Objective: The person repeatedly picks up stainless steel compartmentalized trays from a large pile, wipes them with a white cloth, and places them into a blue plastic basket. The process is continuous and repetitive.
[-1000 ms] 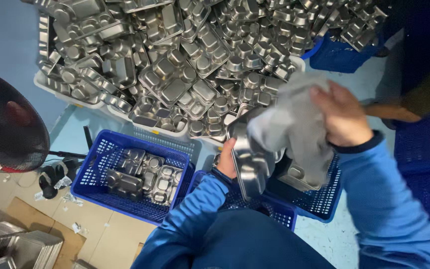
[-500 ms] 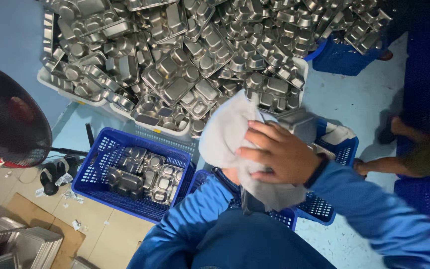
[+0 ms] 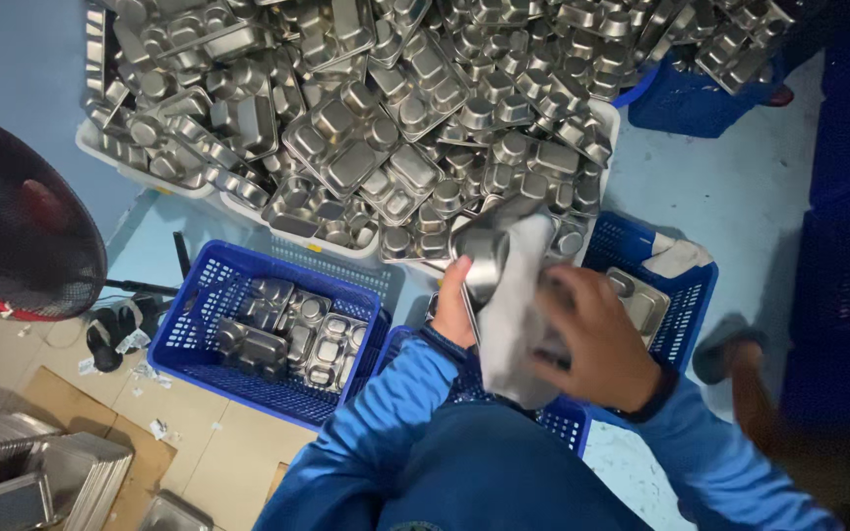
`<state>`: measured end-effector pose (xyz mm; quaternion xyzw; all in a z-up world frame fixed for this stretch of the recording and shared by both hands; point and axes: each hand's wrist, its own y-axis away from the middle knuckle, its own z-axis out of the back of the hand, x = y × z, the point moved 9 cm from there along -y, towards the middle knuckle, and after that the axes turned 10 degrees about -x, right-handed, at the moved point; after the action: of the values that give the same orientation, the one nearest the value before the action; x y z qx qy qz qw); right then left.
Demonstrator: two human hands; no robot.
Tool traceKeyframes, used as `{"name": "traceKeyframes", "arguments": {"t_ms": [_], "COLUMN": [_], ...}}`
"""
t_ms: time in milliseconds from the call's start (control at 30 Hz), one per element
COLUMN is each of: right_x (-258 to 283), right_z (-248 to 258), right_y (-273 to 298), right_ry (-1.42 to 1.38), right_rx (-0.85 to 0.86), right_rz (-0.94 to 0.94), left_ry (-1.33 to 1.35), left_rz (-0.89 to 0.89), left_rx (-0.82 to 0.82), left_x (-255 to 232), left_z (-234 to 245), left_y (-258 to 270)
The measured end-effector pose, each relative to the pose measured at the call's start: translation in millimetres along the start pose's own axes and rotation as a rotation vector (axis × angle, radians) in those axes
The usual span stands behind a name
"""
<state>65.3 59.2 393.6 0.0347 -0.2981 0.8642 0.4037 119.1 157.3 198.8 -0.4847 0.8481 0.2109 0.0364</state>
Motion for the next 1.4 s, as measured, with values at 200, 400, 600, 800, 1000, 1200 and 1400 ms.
{"name": "traceKeyframes", "arguments": {"t_ms": [200, 400, 600, 800, 1000, 1200, 1400], "right_x": [23, -41, -54, -33, -76, -125, -143], "right_z": [-39, -69, -10, -39, -53, -96, -67], "right_y": [11, 48, 47, 4, 15, 37, 68], "right_ry": [-0.112, -0.358, -0.043, 0.156, -0.202, -0.824, -0.311], "right_rx": [0.16, -0.015, -0.182, 0.185, -0.116, -0.383, -0.409], "right_rz": [0.123, -0.545, -0.381, 0.057, -0.41, -0.701, -0.888], "left_ry": [0.075, -0.239, -0.052, -0.05, -0.414, -0.616, -0.282], "left_rz": [0.135, -0.416, -0.366, -0.25, -0.285, -0.447, -0.272], "left_rx": [-0.008, 0.004, -0.099, 0.222, 0.269, 0.35, 0.208], "left_x": [6, -49, -71, -46, -39, -40, -45], "left_z": [-38, -19, 11, -17, -49, -95, -24], "left_y": [15, 8, 1, 10, 33, 59, 48]}}
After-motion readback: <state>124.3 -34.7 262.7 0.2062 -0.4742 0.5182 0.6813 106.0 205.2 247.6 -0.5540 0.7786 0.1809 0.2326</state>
